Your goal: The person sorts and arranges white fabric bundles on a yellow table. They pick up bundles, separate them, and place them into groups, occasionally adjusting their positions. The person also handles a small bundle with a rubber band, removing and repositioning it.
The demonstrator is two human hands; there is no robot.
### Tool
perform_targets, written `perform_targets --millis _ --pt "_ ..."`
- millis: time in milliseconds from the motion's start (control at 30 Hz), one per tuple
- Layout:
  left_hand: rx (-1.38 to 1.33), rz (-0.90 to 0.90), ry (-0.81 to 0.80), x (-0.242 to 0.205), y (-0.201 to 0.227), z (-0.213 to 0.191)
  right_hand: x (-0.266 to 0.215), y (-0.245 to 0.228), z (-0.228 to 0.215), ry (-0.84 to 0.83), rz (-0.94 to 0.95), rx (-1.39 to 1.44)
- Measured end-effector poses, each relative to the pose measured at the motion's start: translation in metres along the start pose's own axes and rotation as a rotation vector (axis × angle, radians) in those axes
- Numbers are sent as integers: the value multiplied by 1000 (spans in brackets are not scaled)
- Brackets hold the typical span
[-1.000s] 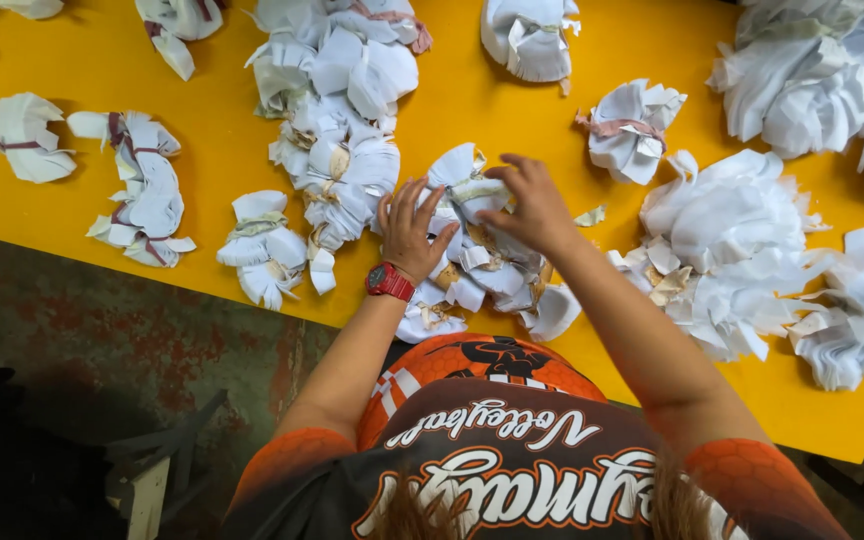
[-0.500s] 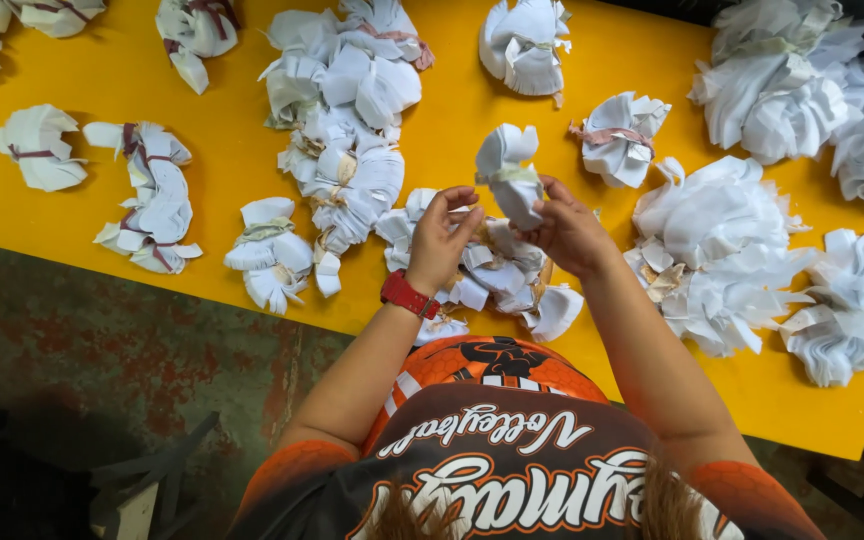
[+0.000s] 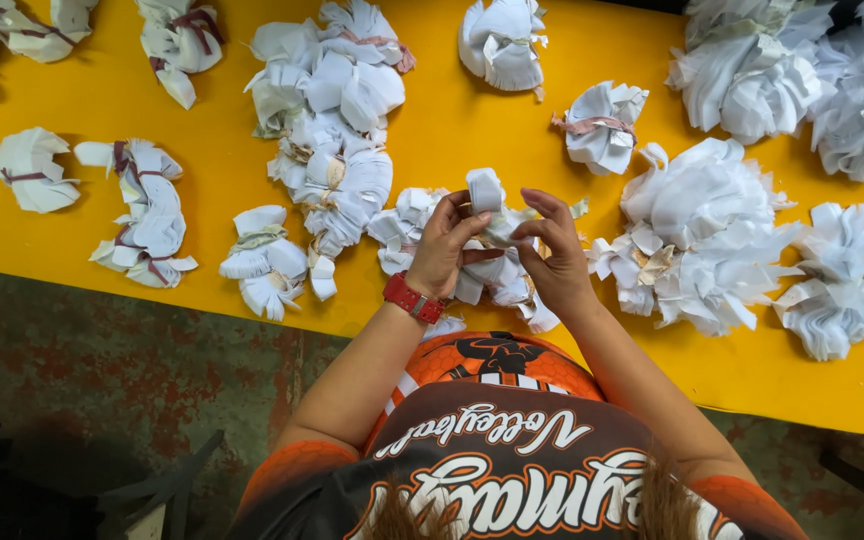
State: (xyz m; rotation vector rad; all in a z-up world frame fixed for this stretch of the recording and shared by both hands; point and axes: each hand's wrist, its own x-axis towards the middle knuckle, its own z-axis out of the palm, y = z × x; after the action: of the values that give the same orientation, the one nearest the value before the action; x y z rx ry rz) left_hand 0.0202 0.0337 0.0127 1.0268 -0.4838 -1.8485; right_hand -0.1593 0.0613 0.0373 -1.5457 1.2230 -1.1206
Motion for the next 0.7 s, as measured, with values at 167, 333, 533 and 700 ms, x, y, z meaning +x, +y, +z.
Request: perform_targets --millis 167,333,533,700 --pt "-5 28 -50 0 -3 -8 -4 0 -2 -14 -58 -44" --pt "-96 71 -205 5 -19 -23 -14 20 5 68 89 268" --pt "-91 112 -116 -9 -14 1 -7 -3 -1 194 -96 -197" --pt "-208 56 -76 -5 -39 -2 -12 20 -1 107 -532 -545"
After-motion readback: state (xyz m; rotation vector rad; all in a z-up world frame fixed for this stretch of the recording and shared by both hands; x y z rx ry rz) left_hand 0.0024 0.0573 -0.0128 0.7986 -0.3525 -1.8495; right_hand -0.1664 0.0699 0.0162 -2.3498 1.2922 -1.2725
